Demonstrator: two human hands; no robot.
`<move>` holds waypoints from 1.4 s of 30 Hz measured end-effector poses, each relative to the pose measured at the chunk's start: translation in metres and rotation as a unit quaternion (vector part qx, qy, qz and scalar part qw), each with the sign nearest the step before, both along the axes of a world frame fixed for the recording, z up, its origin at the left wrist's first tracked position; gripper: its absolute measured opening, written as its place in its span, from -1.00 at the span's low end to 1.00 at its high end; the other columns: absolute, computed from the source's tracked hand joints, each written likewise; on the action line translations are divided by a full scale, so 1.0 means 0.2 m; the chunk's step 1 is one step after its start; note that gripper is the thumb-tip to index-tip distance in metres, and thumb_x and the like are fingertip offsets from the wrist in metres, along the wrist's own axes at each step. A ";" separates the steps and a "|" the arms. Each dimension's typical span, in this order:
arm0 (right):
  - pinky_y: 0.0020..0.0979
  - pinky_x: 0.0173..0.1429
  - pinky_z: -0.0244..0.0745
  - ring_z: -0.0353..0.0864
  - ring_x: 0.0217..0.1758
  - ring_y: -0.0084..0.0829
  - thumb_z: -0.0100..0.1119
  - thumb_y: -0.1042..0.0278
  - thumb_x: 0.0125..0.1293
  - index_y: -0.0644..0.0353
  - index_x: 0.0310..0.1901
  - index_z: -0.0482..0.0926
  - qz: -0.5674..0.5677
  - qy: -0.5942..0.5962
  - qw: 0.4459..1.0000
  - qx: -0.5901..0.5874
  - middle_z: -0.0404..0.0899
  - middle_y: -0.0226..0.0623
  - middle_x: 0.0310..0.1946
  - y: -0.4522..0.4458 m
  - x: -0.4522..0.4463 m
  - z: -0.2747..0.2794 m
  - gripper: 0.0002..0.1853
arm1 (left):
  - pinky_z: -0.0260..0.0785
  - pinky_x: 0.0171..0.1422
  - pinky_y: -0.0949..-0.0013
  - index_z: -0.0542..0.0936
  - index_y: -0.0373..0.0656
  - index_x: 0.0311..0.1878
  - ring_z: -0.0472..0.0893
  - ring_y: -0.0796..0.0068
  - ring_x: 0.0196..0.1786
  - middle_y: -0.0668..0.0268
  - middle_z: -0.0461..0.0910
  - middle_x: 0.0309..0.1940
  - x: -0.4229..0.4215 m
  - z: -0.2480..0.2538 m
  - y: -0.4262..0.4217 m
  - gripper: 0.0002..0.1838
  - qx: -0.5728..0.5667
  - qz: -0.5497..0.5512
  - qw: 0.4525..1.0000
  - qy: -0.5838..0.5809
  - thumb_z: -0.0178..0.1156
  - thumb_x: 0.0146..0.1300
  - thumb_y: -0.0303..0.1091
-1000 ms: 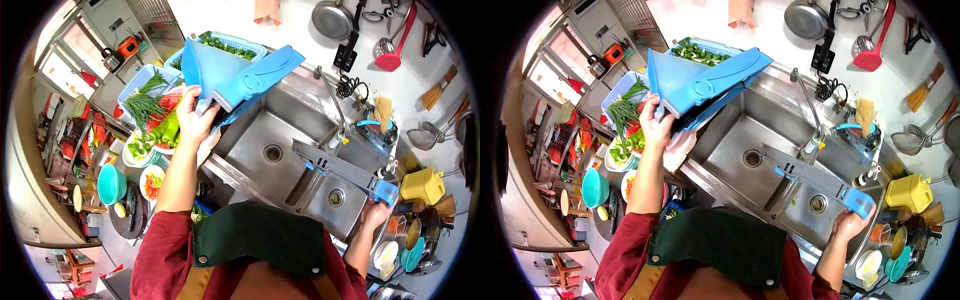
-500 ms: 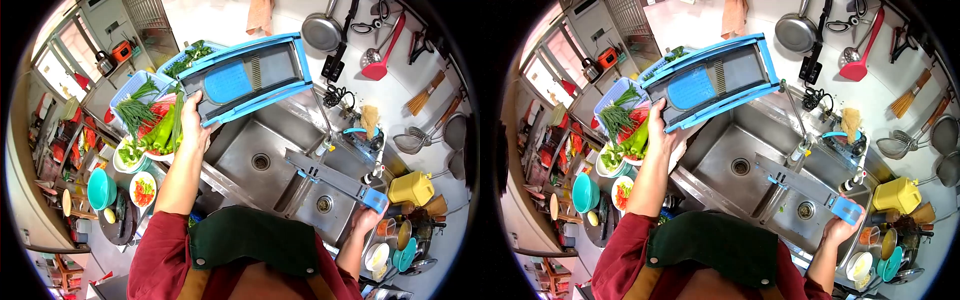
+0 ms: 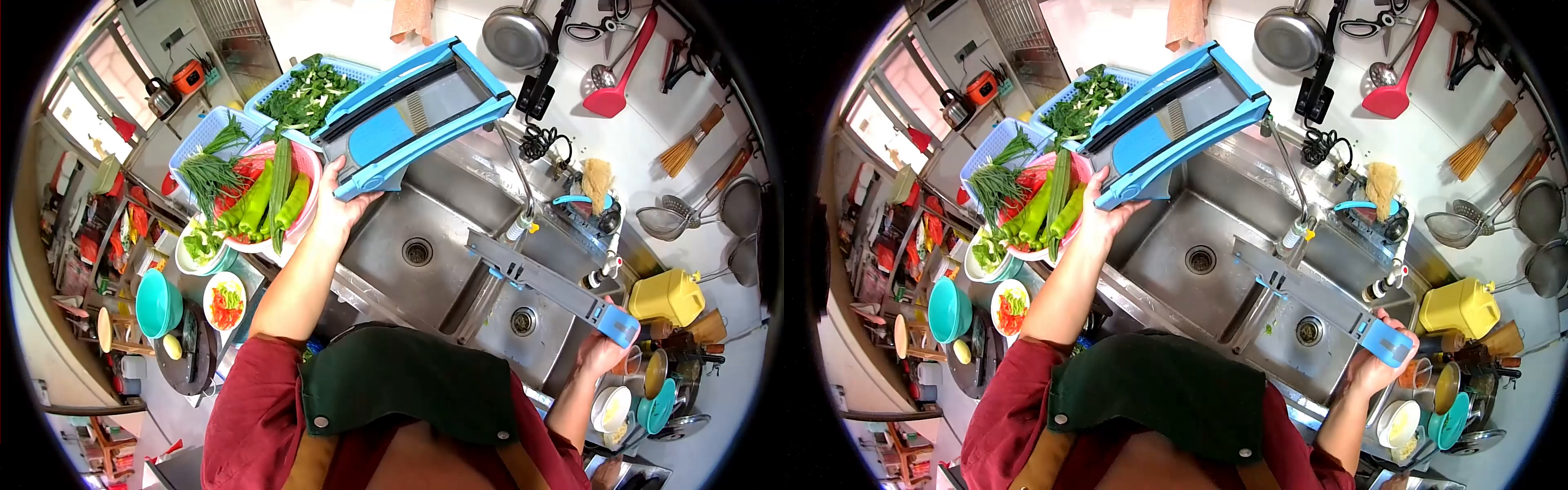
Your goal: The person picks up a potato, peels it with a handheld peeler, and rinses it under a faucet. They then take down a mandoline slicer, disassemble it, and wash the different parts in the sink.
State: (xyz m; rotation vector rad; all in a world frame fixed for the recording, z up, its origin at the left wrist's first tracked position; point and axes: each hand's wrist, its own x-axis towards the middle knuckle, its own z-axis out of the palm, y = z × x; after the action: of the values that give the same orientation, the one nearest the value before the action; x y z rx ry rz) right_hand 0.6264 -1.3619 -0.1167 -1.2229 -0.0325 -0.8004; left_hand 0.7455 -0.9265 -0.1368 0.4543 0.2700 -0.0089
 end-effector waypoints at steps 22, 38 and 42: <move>-0.14 -0.02 0.41 0.50 -0.15 -0.09 0.03 0.56 0.12 0.27 -0.20 0.30 0.098 -0.112 0.976 -0.157 0.46 -0.12 -0.33 0.20 0.43 0.34 -0.79 | -0.11 0.24 -0.09 0.54 -0.12 -0.18 0.48 0.23 -0.04 0.12 0.55 -0.22 0.12 -0.25 -0.10 -0.41 0.878 -0.158 0.443 0.087 0.30 -0.30 0.05; -0.48 -0.21 0.37 0.49 -0.30 -0.47 0.00 0.63 0.05 0.19 -0.31 0.39 0.282 0.013 0.907 -0.312 0.50 -0.31 -0.40 0.95 0.79 -0.17 -0.84 | 0.25 0.07 0.31 0.48 -0.33 -0.09 0.45 0.09 -0.02 -0.04 0.49 -0.18 -0.04 -0.87 0.15 -0.42 0.810 -0.292 0.507 0.037 0.19 -0.01 0.02; -0.39 -0.21 0.36 0.49 -0.31 -0.22 0.01 0.54 0.05 0.21 -0.29 0.37 0.284 0.026 0.890 -0.357 0.47 -0.16 -0.42 1.06 0.82 -0.22 -0.85 | 0.26 0.08 0.33 0.47 -0.28 -0.05 0.48 0.15 -0.05 0.01 0.50 -0.15 -0.01 -0.95 0.21 -0.50 0.807 -0.260 0.529 0.017 0.13 0.09 -0.05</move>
State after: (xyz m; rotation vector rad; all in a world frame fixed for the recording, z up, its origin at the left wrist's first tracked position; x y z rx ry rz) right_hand 0.7908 -1.1500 -0.1601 -1.8036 -0.6648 -0.2196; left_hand 0.7442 -0.8838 -0.3272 2.4448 0.0851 -0.3922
